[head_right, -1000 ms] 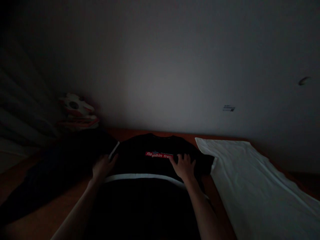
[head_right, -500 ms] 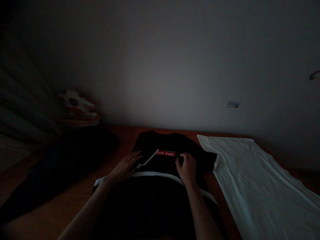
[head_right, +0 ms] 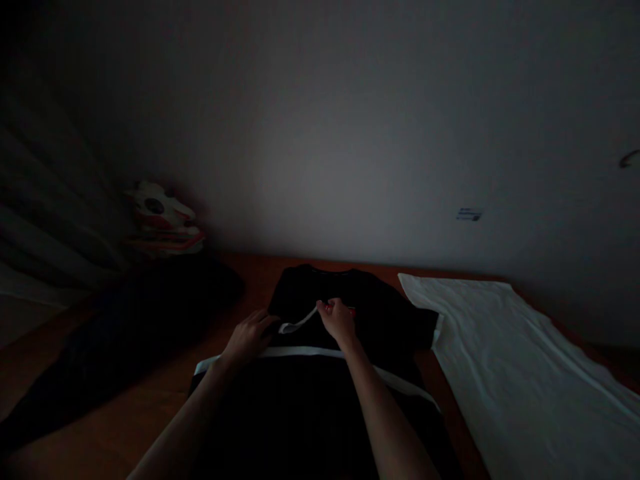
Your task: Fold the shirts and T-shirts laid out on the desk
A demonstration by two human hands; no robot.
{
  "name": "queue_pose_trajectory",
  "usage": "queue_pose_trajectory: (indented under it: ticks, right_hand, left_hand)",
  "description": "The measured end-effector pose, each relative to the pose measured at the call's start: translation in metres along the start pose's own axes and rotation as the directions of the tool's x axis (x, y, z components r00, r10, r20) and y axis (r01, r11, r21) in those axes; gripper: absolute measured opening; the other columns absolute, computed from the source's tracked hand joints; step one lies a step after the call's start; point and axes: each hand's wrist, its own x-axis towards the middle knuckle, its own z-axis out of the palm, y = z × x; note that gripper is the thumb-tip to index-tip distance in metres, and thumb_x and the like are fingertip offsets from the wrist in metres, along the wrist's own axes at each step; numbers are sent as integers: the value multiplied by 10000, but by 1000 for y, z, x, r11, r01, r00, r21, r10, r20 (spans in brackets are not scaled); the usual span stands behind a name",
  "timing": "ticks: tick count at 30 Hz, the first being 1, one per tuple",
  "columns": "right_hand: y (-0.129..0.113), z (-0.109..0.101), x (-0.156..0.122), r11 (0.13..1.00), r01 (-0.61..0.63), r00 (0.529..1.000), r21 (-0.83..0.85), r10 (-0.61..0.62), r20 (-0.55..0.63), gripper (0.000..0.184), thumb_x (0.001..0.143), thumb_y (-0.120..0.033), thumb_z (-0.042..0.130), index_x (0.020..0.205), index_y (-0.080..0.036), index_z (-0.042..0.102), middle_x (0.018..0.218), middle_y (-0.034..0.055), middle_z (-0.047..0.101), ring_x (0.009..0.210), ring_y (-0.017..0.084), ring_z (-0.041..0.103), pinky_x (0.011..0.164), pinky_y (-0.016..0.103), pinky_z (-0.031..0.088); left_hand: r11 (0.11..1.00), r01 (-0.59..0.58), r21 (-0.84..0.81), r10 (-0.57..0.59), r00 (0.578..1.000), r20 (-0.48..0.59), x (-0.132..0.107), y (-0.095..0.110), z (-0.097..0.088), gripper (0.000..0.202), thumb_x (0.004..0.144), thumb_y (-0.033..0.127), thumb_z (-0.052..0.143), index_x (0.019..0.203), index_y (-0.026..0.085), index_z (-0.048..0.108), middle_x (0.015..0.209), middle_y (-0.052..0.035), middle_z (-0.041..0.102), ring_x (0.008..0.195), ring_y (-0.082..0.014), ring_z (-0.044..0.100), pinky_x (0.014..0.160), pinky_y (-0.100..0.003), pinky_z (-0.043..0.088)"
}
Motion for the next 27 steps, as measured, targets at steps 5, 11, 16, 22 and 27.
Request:
queue_pose_trajectory:
  ticks: [5, 11, 16, 22, 27]
  right_hand:
    - [-15, 13, 15, 997, -1, 999, -75, -3, -46, 286, 840, -455, 711, 935, -186, 717, 1097, 169, 698, 1069, 308, 657, 843, 378, 488]
    - [-9, 16, 19, 999, 2, 998, -34, -4, -61, 202, 963, -351, 526, 1014, -218, 670, 885, 58, 735, 841, 212, 704, 742, 297, 482]
    - [-7, 18, 20, 999, 20, 998, -42, -22, -66, 317, 865, -479, 679, 1004, -194, 697, 969, 106, 738, 945, 255, 693, 790, 325, 484]
    - [-13, 19, 17, 999, 17, 999, -39, -19, -48, 137, 910, -309, 587, 881, -211, 677, 886, 59, 742, 848, 209, 702, 727, 284, 464]
    - [-14, 8, 8, 997, 49, 997, -57, -52, -62, 191, 887, -261, 604, 1062, -184, 617, 892, 65, 724, 849, 232, 692, 731, 304, 472]
  left_hand:
    - [1000, 9, -9, -8, 999, 36, 0, -4, 2, 441, 808, 64, 590, 1197, 261, 661, 1135, -51, 672, 1078, -231, 624, 946, -355, 504]
    - [1000, -22, -7, 22, 1000, 12, 1, 0, -1, 533, 748, -21, 541, 1186, 253, 674, 1128, -68, 664, 1093, -247, 603, 972, -375, 495]
    - [998, -56, -12, 57, 998, 23, 0, 1, 0, 521, 749, -6, 548, 1175, 266, 670, 1114, -58, 661, 1054, -235, 609, 942, -359, 507]
    - [999, -51, 3, 51, 998, 28, 0, -2, 2, 411, 802, 70, 589, 1158, 258, 670, 1118, -59, 659, 1047, -233, 618, 945, -358, 499]
    - [995, -100, 8, 100, 995, 24, 0, 2, 1, 344, 829, 99, 622, 1124, 262, 688, 1082, -60, 672, 1038, -234, 622, 932, -362, 492]
